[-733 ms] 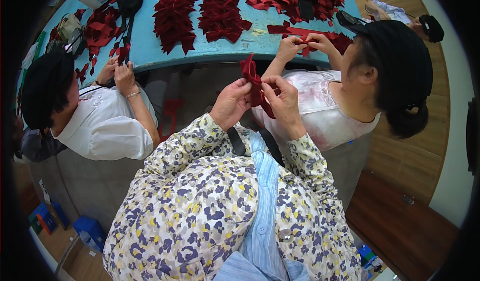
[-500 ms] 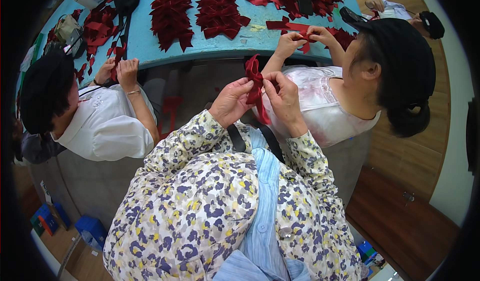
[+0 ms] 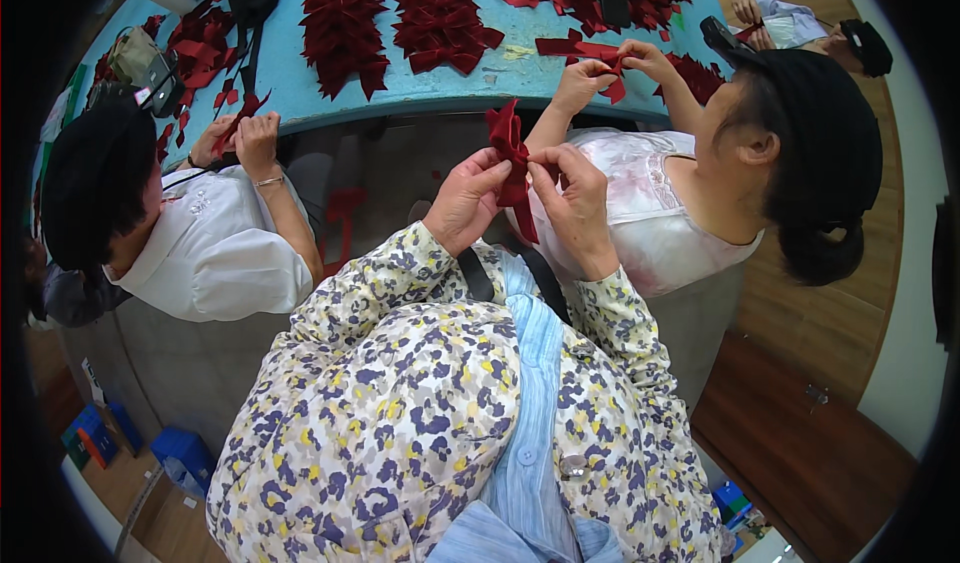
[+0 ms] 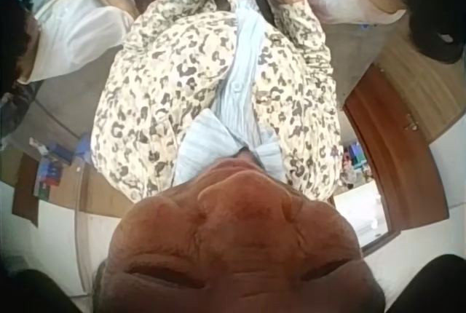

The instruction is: Tying red fabric ribbons into decorative bows at a workstation.

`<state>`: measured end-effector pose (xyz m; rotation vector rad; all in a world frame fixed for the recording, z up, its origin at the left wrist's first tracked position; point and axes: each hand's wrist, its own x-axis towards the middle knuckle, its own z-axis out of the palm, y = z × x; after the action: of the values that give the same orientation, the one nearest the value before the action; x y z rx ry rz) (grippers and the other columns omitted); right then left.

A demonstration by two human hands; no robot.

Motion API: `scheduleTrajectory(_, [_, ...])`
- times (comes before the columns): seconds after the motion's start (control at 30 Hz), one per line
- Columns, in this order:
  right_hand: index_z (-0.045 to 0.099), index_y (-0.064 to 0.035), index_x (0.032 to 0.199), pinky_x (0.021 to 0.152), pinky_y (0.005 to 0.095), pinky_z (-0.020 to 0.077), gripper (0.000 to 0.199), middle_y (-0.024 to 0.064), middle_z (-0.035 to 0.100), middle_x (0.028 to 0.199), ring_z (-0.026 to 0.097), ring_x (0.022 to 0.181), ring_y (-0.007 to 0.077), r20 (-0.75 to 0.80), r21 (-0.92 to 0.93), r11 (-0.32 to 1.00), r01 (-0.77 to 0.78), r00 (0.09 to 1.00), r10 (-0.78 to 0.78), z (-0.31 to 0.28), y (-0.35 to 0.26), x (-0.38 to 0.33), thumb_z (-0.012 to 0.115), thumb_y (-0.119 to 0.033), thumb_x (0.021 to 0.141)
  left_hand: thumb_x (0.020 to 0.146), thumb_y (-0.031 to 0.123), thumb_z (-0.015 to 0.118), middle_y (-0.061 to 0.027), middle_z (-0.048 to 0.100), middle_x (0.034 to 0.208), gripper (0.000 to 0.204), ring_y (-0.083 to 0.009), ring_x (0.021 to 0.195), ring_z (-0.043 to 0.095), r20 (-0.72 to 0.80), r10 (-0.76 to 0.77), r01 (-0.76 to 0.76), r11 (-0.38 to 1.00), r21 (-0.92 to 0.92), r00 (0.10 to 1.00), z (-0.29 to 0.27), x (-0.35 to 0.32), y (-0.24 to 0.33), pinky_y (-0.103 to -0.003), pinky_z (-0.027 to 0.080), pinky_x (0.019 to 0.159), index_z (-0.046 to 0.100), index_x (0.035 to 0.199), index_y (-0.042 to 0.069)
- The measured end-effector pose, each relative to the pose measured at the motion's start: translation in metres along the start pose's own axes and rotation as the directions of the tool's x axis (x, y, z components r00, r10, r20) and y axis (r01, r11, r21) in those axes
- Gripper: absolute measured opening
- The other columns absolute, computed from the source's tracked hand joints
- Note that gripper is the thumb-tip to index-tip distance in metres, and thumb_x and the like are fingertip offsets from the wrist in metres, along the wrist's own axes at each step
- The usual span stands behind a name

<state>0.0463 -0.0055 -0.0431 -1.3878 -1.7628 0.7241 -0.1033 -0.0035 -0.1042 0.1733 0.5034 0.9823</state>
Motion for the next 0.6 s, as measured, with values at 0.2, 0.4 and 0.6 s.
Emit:
scheduleTrajectory(0.2, [0.061, 0.0019, 0.082, 0.054, 0.0296, 0.0416, 0.007, 0.0097, 0.056, 0.07, 0.053, 0.059, 0.0171, -0.047, 0.01, 1.0, -0.001, 0.999, 0.001, 0.004, -0.001, -0.003, 0.064, -0.002, 0.077, 0.088, 0.005, 0.058, -0.0064, 0.06, 0.102, 0.019, -0.014, 0.093, 0.06, -0.015, 0.063, -0.062, 0.996, 0.062, 0.998, 0.001, -0.004, 0.001, -0.031, 0.051, 0.085, 0.054, 0.107, 0.002])
scheduleTrajectory(0.4, [0.06, 0.0018, 0.082, 0.054, 0.0287, 0.042, 0.007, 0.0094, 0.056, 0.069, 0.053, 0.058, 0.0166, -0.021, -0.032, 0.999, 0.036, 0.999, -0.037, 0.005, 0.006, -0.002, 0.063, -0.002, 0.077, 0.087, 0.005, 0.061, -0.0043, 0.062, 0.098, 0.018, -0.0118, 0.091, 0.061, -0.041, 0.035, -0.031, 0.996, 0.078, 0.999, 0.001, -0.006, 0.001, -0.028, 0.05, 0.083, 0.055, 0.103, 0.004])
scheduleTrajectory(0.6, [0.058, 0.0017, 0.081, 0.055, 0.0234, 0.0403, 0.009, 0.0031, 0.055, 0.068, 0.05, 0.06, 0.0079, 0.091, 0.192, 0.951, -0.242, 0.969, 0.228, 0.007, 0.029, -0.006, 0.059, -0.007, 0.081, 0.087, 0.01, 0.062, -0.0014, 0.063, 0.095, 0.016, -0.0101, 0.087, 0.06, -0.111, -0.066, 0.074, 0.995, 0.065, 0.992, -0.004, -0.002, -0.001, -0.027, 0.05, 0.077, 0.058, 0.102, 0.007])
